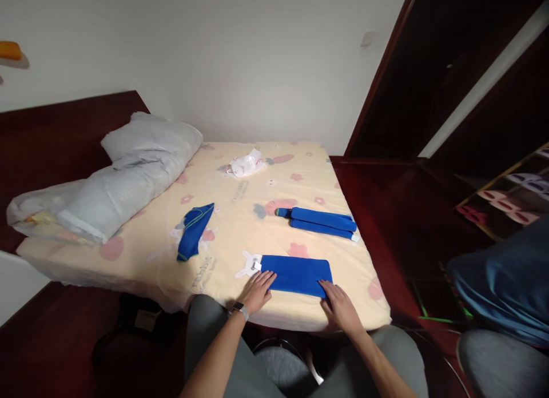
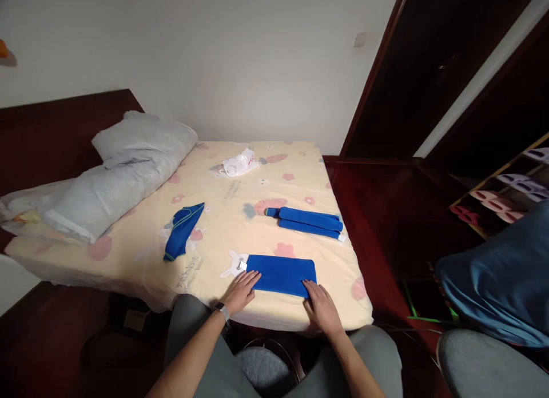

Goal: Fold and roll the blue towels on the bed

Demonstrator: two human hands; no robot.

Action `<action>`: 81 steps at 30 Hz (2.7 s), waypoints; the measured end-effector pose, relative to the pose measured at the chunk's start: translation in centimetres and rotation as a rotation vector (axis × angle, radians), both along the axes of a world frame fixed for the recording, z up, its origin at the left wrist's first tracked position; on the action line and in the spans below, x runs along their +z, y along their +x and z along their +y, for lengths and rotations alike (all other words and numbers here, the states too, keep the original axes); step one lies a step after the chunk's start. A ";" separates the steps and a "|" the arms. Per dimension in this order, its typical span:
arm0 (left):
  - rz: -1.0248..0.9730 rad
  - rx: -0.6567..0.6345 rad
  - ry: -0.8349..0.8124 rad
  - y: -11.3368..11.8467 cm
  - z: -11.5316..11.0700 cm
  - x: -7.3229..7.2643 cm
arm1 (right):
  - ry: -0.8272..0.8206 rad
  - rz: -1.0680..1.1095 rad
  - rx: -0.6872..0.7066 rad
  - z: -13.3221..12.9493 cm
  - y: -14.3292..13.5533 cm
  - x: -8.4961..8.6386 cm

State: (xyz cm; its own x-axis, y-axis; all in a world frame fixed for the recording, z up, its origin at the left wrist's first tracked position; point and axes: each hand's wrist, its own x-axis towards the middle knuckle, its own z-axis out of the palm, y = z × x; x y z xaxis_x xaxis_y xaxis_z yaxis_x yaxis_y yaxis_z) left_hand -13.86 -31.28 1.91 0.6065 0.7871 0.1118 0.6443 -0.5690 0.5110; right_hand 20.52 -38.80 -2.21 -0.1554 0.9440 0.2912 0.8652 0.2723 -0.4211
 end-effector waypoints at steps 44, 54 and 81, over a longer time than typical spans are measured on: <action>-0.262 0.568 -0.005 -0.1 4.8 -0.5 | -0.257 0.270 -0.440 2.9 0.9 2.2; 0.052 0.179 0.324 -0.3 3.3 0.4 | 0.086 0.024 -0.149 1.6 -1.2 2.0; -0.170 0.242 -0.296 -0.6 10.4 1.8 | -0.300 0.615 -0.380 6.0 2.4 2.4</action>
State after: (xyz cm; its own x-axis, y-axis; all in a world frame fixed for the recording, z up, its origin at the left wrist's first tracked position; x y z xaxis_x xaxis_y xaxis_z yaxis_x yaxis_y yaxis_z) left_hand -14.42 -20.92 3.73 0.3929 0.9178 -0.0577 0.6336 -0.2247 0.7403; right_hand 22.89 -32.80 0.20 0.3011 0.9520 -0.0557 0.4640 -0.1973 -0.8636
